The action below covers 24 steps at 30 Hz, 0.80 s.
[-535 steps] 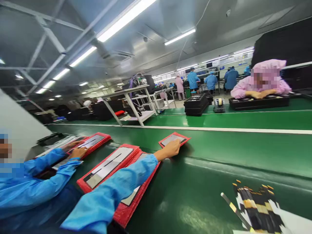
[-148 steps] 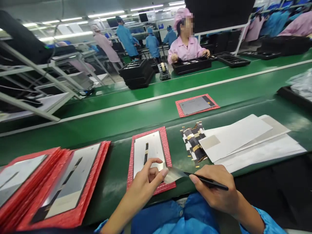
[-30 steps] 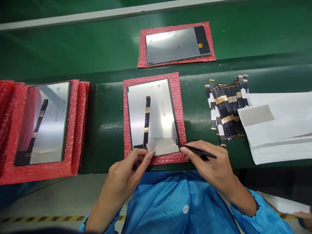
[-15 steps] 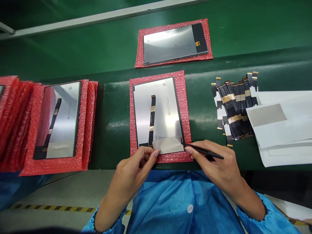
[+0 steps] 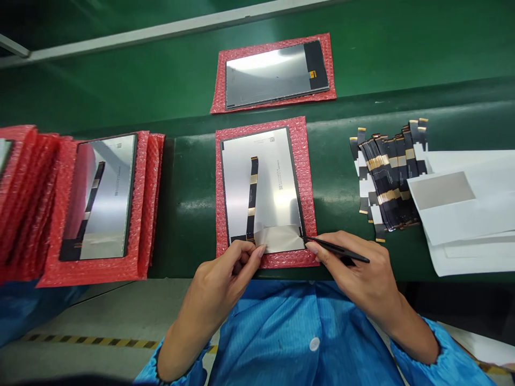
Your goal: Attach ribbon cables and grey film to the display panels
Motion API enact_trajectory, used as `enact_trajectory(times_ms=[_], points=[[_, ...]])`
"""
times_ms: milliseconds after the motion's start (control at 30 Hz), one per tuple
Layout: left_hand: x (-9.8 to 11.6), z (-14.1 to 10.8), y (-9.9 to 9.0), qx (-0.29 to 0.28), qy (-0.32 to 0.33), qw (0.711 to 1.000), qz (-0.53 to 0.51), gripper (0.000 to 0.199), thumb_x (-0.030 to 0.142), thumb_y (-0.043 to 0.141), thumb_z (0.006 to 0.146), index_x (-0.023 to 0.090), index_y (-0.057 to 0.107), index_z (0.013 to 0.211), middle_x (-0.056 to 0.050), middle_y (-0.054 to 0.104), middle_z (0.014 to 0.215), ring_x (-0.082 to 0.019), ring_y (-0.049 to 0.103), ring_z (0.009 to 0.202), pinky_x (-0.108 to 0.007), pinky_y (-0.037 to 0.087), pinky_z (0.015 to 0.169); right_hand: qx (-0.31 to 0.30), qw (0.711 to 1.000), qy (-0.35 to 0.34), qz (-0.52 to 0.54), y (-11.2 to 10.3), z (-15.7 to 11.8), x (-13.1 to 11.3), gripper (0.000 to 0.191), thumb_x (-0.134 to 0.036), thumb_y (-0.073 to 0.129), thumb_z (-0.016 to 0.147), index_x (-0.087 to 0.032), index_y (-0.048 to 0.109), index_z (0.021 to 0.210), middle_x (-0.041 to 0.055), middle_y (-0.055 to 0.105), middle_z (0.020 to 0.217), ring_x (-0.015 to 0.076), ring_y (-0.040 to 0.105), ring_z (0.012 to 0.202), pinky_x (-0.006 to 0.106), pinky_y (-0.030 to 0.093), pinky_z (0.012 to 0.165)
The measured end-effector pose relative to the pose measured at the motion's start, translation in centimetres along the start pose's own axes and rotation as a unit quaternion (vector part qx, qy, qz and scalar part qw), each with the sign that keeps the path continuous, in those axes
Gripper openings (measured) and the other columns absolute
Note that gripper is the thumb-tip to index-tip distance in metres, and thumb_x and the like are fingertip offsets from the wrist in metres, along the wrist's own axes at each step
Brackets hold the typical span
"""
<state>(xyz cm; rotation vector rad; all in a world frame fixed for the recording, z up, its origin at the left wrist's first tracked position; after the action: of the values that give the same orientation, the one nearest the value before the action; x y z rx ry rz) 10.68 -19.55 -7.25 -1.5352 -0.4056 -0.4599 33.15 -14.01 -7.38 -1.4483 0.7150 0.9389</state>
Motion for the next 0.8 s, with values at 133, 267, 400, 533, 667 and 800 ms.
enact_trajectory(times_ms=[133,267,400,533,667,800], points=[[0.0,0.0,0.0,-0.001,0.000,1.000,0.023,0.028,0.046,0.045,0.100,0.024,0.057,0.087,0.010,0.064,0.065,-0.003,0.054,0.041,-0.013,0.039,0.041,-0.008,1.000,0.004,0.006,0.2,0.0,0.0,0.008,-0.038,0.075,0.080,-0.042,0.076,0.087,-0.0057,0.078,0.074,0.0210,0.074,0.059,0.034,0.065,0.054],[0.1,0.0,0.0,-0.005,-0.002,1.000,0.030,0.029,0.047,0.043,0.100,0.025,0.057,0.088,0.010,0.064,0.066,-0.004,0.055,0.041,-0.014,0.041,0.042,-0.005,1.000,0.011,0.007,0.1,0.1,0.0,0.006,-0.038,0.075,0.079,-0.041,0.076,0.085,-0.0040,0.078,0.073,0.0218,0.074,0.058,0.033,0.065,0.054],[0.2,0.0,0.0,-0.012,-0.005,0.999,0.032,0.030,0.048,0.042,0.100,0.025,0.057,0.088,0.010,0.064,0.065,-0.004,0.055,0.041,-0.014,0.040,0.042,-0.005,1.000,0.016,0.001,0.1,0.1,0.0,0.004,-0.039,0.075,0.079,-0.040,0.075,0.083,-0.0057,0.078,0.073,0.0197,0.074,0.057,0.032,0.065,0.052],[0.2,0.0,-0.1,-0.010,-0.005,0.999,0.031,0.030,0.048,0.041,0.100,0.026,0.057,0.088,0.010,0.064,0.065,-0.004,0.055,0.041,-0.014,0.041,0.042,0.001,1.000,0.029,0.000,0.1,0.0,0.5,0.005,-0.040,0.075,0.080,-0.040,0.075,0.084,-0.0062,0.077,0.071,0.0188,0.074,0.055,0.030,0.065,0.051],[0.2,0.0,-0.1,-0.009,-0.004,0.999,0.042,0.031,0.049,0.041,0.100,0.025,0.057,0.088,0.009,0.065,0.067,-0.004,0.056,0.042,-0.015,0.041,0.042,0.025,0.997,0.059,0.029,-0.1,-0.2,1.1,0.009,-0.041,0.071,0.083,-0.038,0.075,0.090,-0.0053,0.077,0.071,0.0190,0.075,0.055,0.031,0.067,0.051],[0.2,0.0,0.0,-0.003,0.001,0.998,0.056,0.032,0.049,0.041,0.101,0.025,0.058,0.087,0.009,0.065,0.065,-0.005,0.058,0.042,-0.016,0.042,0.043,0.013,0.996,0.062,0.070,-0.3,-0.3,0.8,0.029,-0.037,0.060,0.090,-0.042,0.068,0.118,-0.0050,0.080,0.084,0.0185,0.075,0.056,0.032,0.066,0.050]])
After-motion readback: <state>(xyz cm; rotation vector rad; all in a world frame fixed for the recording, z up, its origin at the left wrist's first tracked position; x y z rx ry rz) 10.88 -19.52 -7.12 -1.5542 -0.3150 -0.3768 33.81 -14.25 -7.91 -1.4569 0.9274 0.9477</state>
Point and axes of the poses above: each hand's wrist, its own z-axis towards the middle knuckle, its own y-axis out of the palm, x = y × z, the point moved 7 cm from there along z, towards the middle knuckle
